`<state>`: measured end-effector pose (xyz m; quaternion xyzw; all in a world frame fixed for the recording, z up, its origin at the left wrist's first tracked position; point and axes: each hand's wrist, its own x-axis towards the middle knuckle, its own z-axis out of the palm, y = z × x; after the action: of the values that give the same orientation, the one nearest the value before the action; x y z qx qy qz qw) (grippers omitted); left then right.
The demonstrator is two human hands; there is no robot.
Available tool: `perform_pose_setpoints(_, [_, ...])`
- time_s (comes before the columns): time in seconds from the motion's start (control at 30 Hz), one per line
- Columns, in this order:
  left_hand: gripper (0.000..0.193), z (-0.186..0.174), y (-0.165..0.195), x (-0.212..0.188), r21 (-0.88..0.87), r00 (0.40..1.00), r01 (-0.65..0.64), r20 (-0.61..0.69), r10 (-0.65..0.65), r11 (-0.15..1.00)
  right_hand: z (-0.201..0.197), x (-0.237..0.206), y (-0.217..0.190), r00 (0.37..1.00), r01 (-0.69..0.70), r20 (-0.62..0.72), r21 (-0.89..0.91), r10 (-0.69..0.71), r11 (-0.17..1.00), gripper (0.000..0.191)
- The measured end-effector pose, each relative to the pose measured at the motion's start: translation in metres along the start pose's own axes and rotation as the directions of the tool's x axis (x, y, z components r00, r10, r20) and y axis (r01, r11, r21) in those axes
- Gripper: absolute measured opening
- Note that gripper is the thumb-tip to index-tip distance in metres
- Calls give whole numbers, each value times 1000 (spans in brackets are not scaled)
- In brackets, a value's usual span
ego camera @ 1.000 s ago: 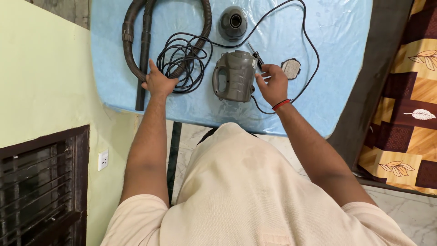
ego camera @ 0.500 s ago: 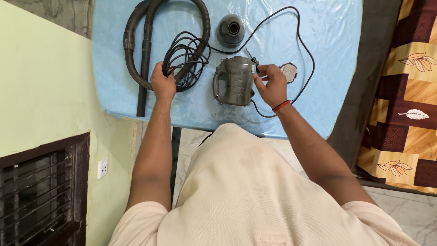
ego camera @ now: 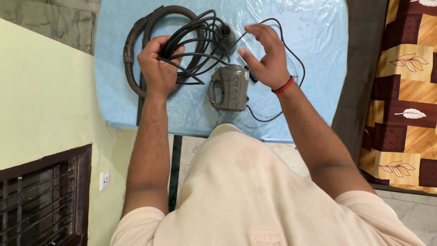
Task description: The person unwinds the power cord from a vacuum cleaner body on a table, uses a screwdriver to open the housing, removes the dust canister and filter, then reattaches the filter and reassembles the vacuum body.
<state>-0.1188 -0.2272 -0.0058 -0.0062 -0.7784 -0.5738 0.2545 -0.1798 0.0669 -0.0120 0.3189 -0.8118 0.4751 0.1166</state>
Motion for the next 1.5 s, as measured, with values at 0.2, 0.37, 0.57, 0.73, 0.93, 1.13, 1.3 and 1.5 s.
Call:
perform_pose_setpoints(0.2, [16,-2,29,6,-301,990,-20,126,60,953,1,33,18,988,3,148,248,-41,969,80])
perform_pose_setpoints(0.37, [17,8,28,10,-672,988,151,113,-100,725,-4,40,47,955,-216,270,355,122,909,33])
perform_pose_setpoints(0.57, [15,38,5,14,-692,947,242,15,-321,680,-38,36,73,951,-285,94,634,294,719,19])
perform_pose_setpoints(0.73, [12,73,-7,6,-692,889,378,88,-449,615,-37,28,85,934,-318,-44,352,355,880,22])
perform_pose_setpoints(0.93, [15,100,-4,14,-579,804,546,158,-573,605,-21,6,48,836,-149,-490,235,249,960,15])
perform_pose_setpoints(1.13, [13,109,0,21,-504,776,627,329,-539,595,-8,-16,-28,908,19,-418,58,7,998,9])
perform_pose_setpoints(1.3, [15,112,11,22,-550,676,732,521,-521,402,-5,-18,-59,925,-47,-378,-50,25,998,12])
perform_pose_setpoints(1.5, [16,126,25,13,-600,693,720,592,-411,349,2,-16,-49,985,-116,-81,344,153,932,40])
